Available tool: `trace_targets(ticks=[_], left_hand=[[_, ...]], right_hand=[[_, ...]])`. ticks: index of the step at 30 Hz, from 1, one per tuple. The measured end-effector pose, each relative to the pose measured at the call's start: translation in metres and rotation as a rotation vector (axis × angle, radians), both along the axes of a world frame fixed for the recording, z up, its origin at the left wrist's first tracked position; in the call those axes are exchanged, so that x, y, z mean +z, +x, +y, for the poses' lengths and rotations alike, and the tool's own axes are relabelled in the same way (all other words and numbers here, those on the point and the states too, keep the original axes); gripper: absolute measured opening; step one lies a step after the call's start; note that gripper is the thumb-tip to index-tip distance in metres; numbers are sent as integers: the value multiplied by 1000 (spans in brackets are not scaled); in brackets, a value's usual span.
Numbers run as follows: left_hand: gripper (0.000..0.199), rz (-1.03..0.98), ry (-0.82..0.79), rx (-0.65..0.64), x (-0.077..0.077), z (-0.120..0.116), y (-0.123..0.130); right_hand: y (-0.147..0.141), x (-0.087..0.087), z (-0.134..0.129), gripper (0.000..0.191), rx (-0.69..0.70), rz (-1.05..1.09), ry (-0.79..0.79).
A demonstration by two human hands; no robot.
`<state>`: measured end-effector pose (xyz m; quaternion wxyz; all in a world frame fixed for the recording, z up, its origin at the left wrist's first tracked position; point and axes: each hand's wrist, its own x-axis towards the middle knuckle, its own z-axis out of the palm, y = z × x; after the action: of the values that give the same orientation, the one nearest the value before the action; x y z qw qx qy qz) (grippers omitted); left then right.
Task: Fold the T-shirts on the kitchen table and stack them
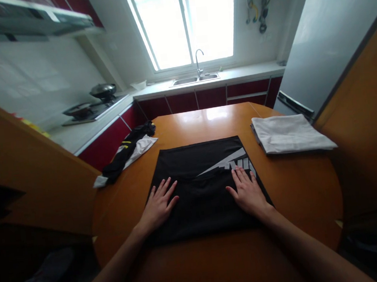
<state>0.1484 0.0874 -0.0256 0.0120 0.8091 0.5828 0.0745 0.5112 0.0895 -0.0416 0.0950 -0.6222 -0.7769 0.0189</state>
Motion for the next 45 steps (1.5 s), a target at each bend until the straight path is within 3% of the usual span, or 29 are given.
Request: trace_targets(ticks=[5,9,13,17,22,25,28,32,39,45], left_hand=[[58,-22,-4,10,16,-6,0],[55,-72,71,-26,31,-31,-4],[58,-69,-2,-54,20,-54,-4],[57,-185,-96,-57,18,-56,-9],[48,-544,40,65,49,-64,-48],[34,-572,67,42,59,-82,-77],[25,-497,-35,-106,55,-104,-94],[27,-417,-125,-214,40,-122,-95],[25,-311,70,-314,31,-124,-93],[29,-218,103,-353,30,-120,-96]], right_hand=[[0,7,-5,65,-32,2,62],[4,16,-28,64,14,4,187],[14,0,-43,62,41,10,174],[22,-14,-43,61,20,59,160],[41,1,-50,54,100,185,264],[65,7,-60,46,223,292,279],[88,4,-71,38,336,334,260],[106,-3,-82,36,396,266,227],[114,6,-88,36,455,144,189],[113,21,-90,23,540,24,267]])
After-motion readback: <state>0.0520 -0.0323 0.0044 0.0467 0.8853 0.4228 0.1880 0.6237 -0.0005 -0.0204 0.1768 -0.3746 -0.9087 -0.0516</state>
